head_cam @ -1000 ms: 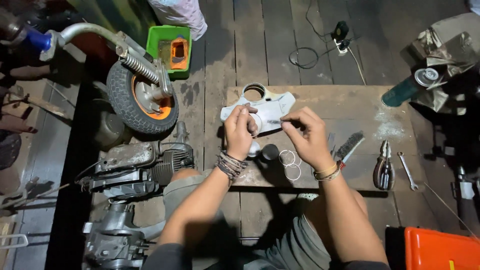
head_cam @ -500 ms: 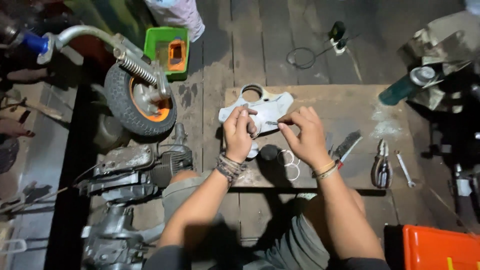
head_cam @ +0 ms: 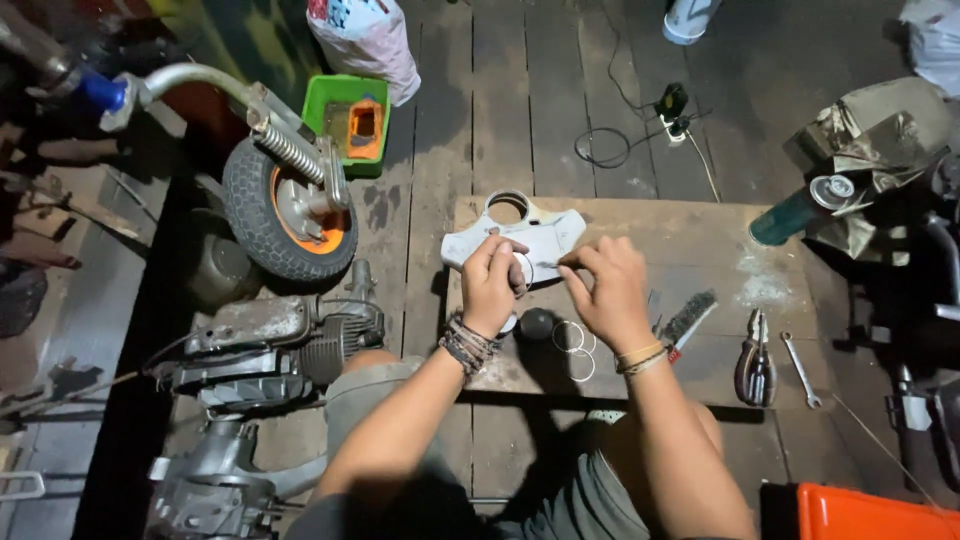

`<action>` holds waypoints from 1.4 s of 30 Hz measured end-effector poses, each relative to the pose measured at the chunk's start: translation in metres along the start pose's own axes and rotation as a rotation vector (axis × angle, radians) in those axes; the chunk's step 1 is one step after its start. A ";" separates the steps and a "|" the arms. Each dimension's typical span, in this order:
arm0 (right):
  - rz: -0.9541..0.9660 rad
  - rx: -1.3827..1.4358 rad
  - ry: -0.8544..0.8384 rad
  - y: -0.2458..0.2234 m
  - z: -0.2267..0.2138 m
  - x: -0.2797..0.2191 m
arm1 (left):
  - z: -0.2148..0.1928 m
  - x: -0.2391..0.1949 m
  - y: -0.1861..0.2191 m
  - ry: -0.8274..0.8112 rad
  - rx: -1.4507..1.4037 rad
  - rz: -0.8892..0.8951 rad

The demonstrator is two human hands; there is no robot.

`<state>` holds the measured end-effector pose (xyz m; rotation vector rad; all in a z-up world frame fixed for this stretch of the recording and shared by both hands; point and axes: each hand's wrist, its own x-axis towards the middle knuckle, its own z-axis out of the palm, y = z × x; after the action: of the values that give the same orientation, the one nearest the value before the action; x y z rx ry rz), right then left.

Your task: Fitting and inspecting piston rings on a motorcycle piston at a workshop station.

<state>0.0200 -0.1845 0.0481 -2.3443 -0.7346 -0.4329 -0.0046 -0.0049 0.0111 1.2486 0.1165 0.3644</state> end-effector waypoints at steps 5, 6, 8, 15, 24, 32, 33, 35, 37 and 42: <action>0.032 0.224 0.037 -0.014 -0.010 0.005 | -0.001 0.001 0.004 -0.018 0.035 0.025; 0.017 0.292 0.005 -0.023 -0.010 0.005 | -0.001 -0.001 0.002 -0.010 0.038 0.018; -0.003 0.128 -0.025 0.014 0.007 0.000 | -0.003 0.000 -0.001 0.001 0.039 0.017; -0.003 0.255 -0.005 -0.012 -0.001 0.002 | -0.001 0.002 0.002 -0.009 0.072 0.043; -0.010 0.299 0.020 -0.011 0.005 0.004 | -0.002 0.003 -0.001 0.034 0.021 0.058; -0.050 0.233 0.068 -0.010 0.005 0.009 | -0.005 0.006 -0.003 0.019 0.026 0.094; -0.074 0.221 0.052 -0.014 0.006 0.007 | -0.004 0.006 -0.004 0.015 0.013 0.097; -0.062 0.100 0.050 0.010 0.014 0.005 | -0.004 0.004 -0.003 0.014 -0.005 0.098; -0.051 -0.028 0.055 0.015 0.011 0.007 | -0.005 0.006 0.000 0.005 -0.027 0.103; -0.072 0.257 0.071 -0.015 0.006 0.009 | -0.005 0.016 -0.004 -0.046 -0.001 0.157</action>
<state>0.0184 -0.1677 0.0551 -2.0584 -0.7935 -0.4244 0.0095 0.0038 0.0076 1.2683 -0.0216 0.4706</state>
